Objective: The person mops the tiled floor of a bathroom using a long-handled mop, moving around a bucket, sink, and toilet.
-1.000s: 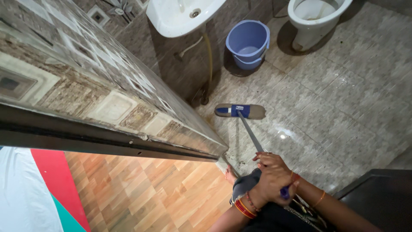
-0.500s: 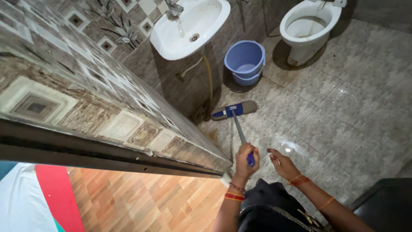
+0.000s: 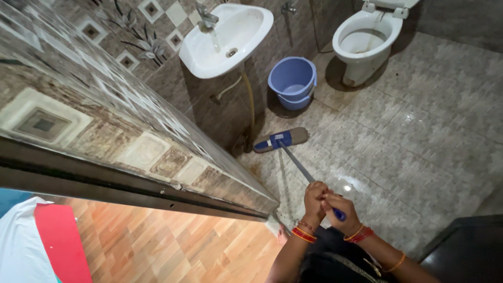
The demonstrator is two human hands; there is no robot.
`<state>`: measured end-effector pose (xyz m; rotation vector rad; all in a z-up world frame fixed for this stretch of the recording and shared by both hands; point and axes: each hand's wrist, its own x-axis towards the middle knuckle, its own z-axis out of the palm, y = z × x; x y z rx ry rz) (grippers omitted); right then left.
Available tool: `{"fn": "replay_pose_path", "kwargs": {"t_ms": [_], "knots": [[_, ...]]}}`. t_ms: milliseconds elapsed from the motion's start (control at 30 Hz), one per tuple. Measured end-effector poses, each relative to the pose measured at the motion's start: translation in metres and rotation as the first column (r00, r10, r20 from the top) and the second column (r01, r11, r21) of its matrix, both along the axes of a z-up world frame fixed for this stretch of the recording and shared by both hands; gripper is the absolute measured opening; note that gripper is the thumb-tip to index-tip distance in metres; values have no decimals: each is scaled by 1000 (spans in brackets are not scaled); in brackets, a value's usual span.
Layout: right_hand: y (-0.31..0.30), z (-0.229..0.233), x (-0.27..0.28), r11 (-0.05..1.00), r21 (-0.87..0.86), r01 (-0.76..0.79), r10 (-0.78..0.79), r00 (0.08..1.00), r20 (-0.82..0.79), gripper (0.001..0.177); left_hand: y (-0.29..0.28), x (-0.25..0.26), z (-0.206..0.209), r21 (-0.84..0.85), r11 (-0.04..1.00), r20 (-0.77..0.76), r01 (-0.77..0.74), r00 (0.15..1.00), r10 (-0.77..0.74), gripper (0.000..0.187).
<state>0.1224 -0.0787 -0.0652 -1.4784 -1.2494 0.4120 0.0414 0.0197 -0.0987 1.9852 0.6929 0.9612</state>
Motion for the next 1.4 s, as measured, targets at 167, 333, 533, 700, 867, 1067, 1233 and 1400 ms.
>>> {"fn": "replay_pose_path", "kwargs": {"t_ms": [167, 333, 533, 700, 867, 1067, 1233, 1400], "knots": [[-21, 58, 18, 987, 151, -50, 54, 998, -19, 11, -27, 6, 50, 73, 997, -73, 40, 997, -35, 26], [-49, 113, 26, 969, 162, -185, 193, 981, -37, 12, -36, 6, 59, 169, 953, 98, 251, 958, -270, 28], [-45, 124, 3, 905, 331, -267, 221, 960, 170, 11, -34, -10, 35, 46, 968, -78, 248, 967, -244, 24], [-26, 112, -5, 859, 264, -438, 405, 898, 170, 14, -25, -26, 17, 120, 979, 22, 165, 985, -169, 7], [-3, 89, -10, 836, 130, -533, 505, 840, 197, 19, 3, -39, -15, 8, 987, -78, 160, 984, -159, 8], [19, 57, -10, 821, 69, -567, 546, 815, 192, 13, 35, -40, -46, 88, 984, -139, 155, 980, -142, 10], [7, 54, 4, 875, 125, -467, 458, 884, 95, 5, 28, -19, -49, -25, 976, -116, 218, 969, -220, 19], [-17, 86, 17, 921, 106, -374, 370, 927, 56, 7, 2, 3, -9, -260, 932, -20, 251, 964, -265, 34]]}}
